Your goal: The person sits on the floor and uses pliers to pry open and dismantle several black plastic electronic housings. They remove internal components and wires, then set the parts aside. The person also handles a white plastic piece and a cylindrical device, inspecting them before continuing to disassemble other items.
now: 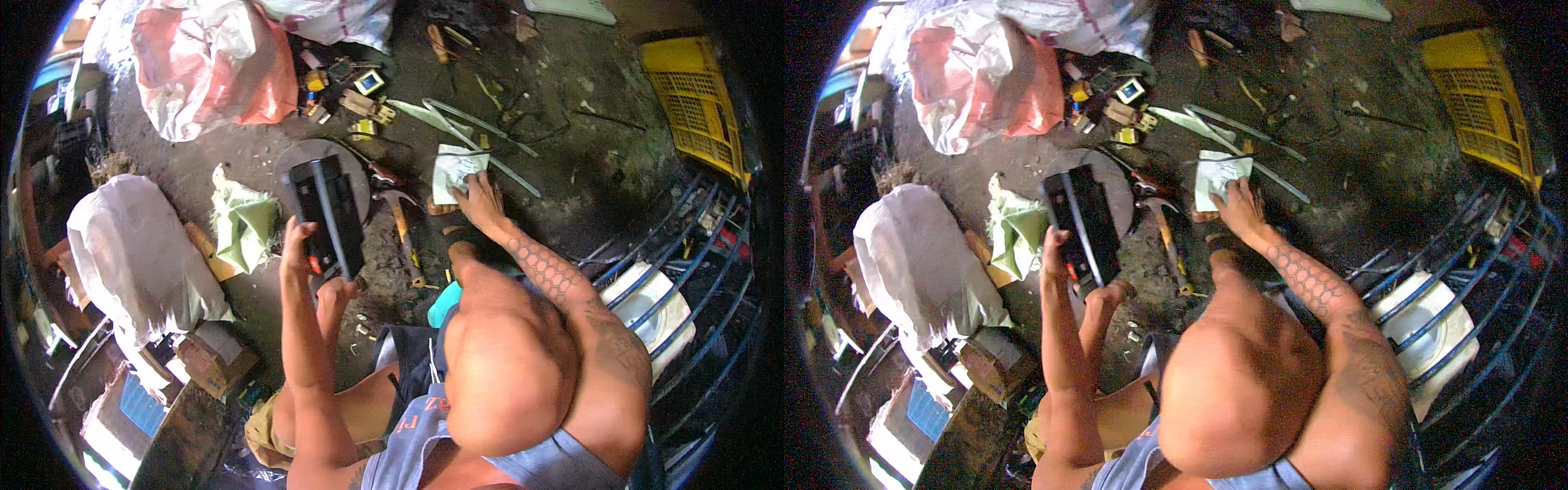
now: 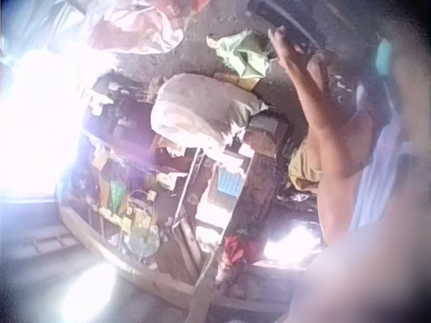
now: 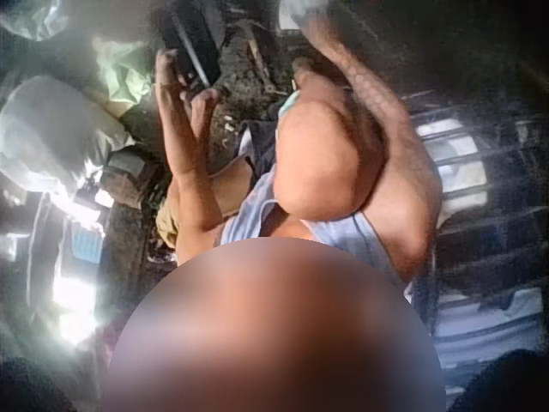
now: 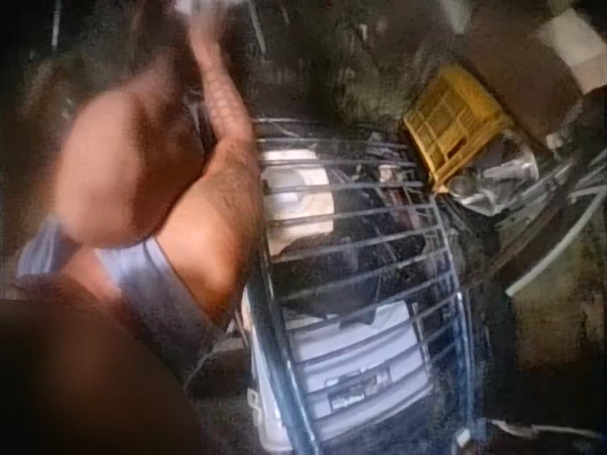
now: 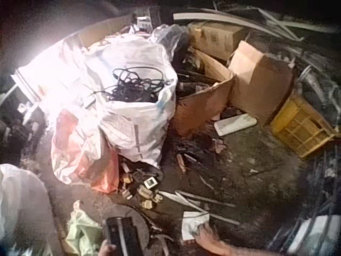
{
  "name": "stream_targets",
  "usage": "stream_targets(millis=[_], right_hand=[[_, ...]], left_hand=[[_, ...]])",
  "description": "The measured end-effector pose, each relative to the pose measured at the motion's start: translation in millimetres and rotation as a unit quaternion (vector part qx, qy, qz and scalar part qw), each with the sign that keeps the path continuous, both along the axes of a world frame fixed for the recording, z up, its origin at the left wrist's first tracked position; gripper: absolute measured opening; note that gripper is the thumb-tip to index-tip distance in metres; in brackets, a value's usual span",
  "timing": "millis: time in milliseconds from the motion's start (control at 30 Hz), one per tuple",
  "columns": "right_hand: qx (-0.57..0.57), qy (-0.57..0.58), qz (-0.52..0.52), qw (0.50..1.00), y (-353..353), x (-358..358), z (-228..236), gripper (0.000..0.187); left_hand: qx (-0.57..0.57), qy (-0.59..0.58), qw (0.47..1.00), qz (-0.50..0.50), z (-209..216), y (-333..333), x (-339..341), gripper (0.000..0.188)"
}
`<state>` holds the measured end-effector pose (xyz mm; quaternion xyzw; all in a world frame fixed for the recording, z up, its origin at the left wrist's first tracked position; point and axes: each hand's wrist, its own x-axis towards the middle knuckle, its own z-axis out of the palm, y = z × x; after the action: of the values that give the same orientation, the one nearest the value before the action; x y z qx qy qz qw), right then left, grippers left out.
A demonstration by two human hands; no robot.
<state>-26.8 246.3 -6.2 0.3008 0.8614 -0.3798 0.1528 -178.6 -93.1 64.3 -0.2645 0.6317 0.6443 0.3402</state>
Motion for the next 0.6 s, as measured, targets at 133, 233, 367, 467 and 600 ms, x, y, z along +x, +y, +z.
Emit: stream_targets(millis=[133,233,367,467,600], right_hand=[[0.173,0.009,0.127,0.977,29.9,60.3,-18.4,0.045],[0.164,-0.029,0.175,0.970,31.8,106.7,-18.8,0.061],[0.146,0.007,0.184,0.972,34.1,133.5,-40.5,0.068],[0.099,0.065,0.128,0.985,43.9,125.4,-47.6,0.062],[-0.170,-0.067,-0.054,0.982,52.4,87.4,-6.7,0.033]], left_hand=[[0.189,-0.009,0.982,-0.022,-1.9,-14.1,2.2,0.043],[0.146,-0.065,0.987,0.020,-1.8,-7.0,9.1,0.052],[0.168,-0.069,0.983,-0.032,-10.0,12.8,14.7,0.050],[0.115,0.012,0.990,-0.087,-2.7,21.6,15.0,0.047],[-0.035,0.124,0.978,-0.164,24.4,35.0,9.6,0.072]])
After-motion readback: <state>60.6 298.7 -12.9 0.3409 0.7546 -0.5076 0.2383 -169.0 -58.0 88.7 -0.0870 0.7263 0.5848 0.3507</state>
